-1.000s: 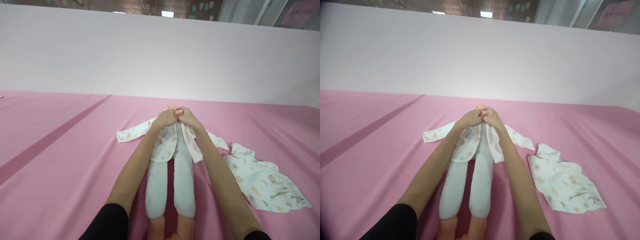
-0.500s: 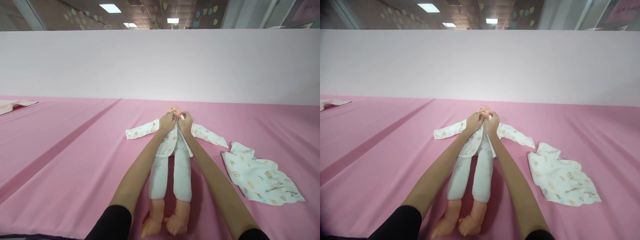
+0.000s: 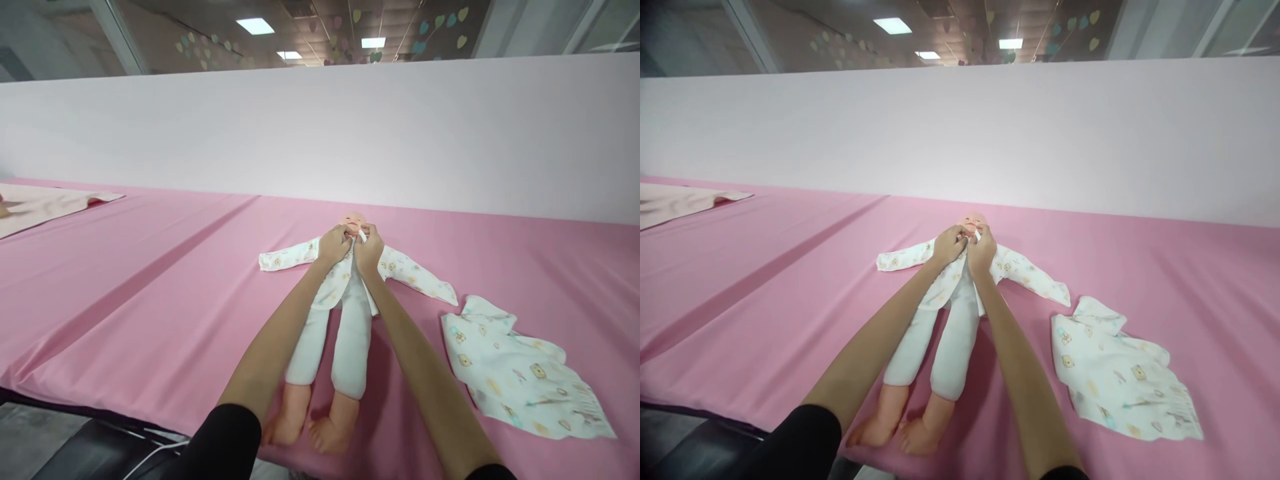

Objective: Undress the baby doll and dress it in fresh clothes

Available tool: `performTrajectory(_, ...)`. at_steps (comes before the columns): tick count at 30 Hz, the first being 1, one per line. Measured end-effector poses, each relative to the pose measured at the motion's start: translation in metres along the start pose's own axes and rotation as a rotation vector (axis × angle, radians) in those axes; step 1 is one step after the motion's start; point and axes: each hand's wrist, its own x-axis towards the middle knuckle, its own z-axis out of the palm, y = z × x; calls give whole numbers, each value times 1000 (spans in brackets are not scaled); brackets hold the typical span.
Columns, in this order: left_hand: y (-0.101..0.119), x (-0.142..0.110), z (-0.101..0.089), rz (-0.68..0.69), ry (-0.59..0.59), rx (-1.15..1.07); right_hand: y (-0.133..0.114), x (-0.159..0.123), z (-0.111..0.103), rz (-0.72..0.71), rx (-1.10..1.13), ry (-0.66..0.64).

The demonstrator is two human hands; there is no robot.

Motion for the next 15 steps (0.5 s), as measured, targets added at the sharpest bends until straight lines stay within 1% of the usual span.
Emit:
performTrajectory(5,-3,1,3,-3,23,-39,2,1,3,20,57,35)
performTrajectory(12,-6,3,4,-40,21,-78,1,2,2,20,119,-6)
performTrajectory(15,-8,4,5,-41,45,-114,0,0,0,26,132,-12)
